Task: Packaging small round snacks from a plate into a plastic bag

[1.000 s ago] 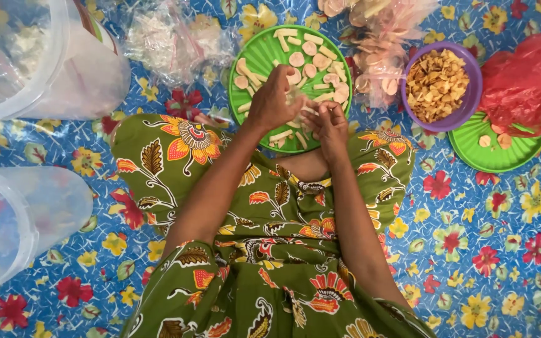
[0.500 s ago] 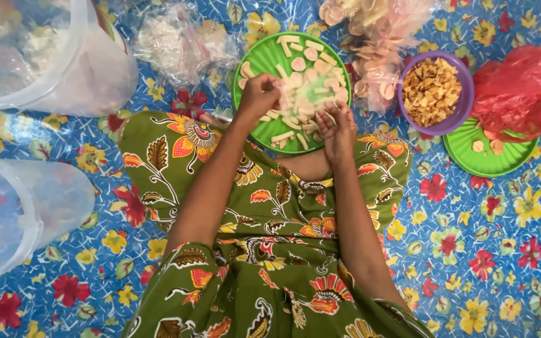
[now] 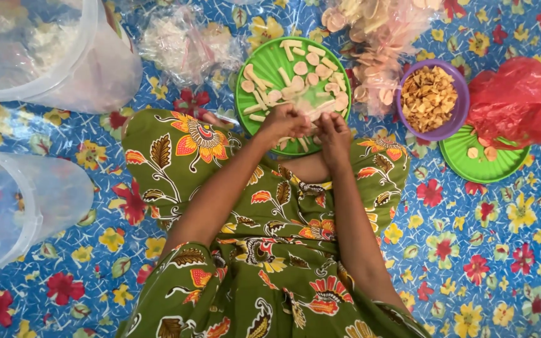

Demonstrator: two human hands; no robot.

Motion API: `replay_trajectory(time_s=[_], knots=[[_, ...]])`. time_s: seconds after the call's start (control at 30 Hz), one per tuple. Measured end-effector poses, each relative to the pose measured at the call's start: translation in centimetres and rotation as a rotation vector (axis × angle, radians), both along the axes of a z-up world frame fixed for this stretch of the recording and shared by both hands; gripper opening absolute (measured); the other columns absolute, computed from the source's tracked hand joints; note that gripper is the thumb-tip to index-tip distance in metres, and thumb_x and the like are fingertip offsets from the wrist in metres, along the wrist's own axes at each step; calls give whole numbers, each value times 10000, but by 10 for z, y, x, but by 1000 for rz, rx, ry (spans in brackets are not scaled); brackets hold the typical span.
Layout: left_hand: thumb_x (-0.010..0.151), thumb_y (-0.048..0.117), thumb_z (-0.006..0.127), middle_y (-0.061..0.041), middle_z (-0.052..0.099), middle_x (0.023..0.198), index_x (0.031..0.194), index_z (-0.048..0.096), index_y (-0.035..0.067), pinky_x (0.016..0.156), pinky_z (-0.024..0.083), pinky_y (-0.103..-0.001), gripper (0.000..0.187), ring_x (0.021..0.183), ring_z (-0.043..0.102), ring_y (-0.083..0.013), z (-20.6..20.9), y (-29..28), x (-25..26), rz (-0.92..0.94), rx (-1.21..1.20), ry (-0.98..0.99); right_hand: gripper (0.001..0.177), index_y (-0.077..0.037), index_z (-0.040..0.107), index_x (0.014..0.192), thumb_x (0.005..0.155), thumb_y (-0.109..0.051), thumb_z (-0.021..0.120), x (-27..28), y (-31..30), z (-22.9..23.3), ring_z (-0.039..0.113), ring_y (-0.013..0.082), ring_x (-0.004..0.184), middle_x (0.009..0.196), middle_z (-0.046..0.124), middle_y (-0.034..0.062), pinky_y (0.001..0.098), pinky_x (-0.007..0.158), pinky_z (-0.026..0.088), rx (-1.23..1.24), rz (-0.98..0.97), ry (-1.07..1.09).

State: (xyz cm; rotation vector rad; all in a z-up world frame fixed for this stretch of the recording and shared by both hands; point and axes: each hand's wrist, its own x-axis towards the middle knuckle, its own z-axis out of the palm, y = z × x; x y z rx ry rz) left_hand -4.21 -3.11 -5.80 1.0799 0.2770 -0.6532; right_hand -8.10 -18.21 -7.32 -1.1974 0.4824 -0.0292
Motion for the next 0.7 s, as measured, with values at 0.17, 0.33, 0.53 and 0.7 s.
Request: replay_trajectory(time_s=[0.17,0.33,0.53,0.7], knots=[[699,113,730,-149,647,745,856,580,12,529,603,-305,238,606,691,-241,4,3,1,-16,152,-127,101,-146,595,860,841,-178,689,1,3,6,675,133,680,761,643,11,200,583,566,-9,24,18],[560,362,860,-72,609,895,1095,533,129,739,568,-405,669,870,658,-267,-4,6,11,154,617,-480,98,-153,582,852,859,-216,657,6,2,1,630,97,566,690,629,16,163,438,493,-31,1,6],[768,83,684,-41,535,848,1010,588,132,557,527,-315,265,659,618,-231,15,8,17,161,669,-1132,142,-128,577,802,845,-212,683,5,4,4,622,92,547,662,619,23,170,405,491,-133,-10,-20],[718,149,741,-14,609,747,876,644,155,647,499,-335,185,670,612,-204,10,1,13,-77,639,-1185,130,-110,592,791,851,-198,666,5,11,18,597,41,543,689,628,13,130,429,470,-172,30,4]])
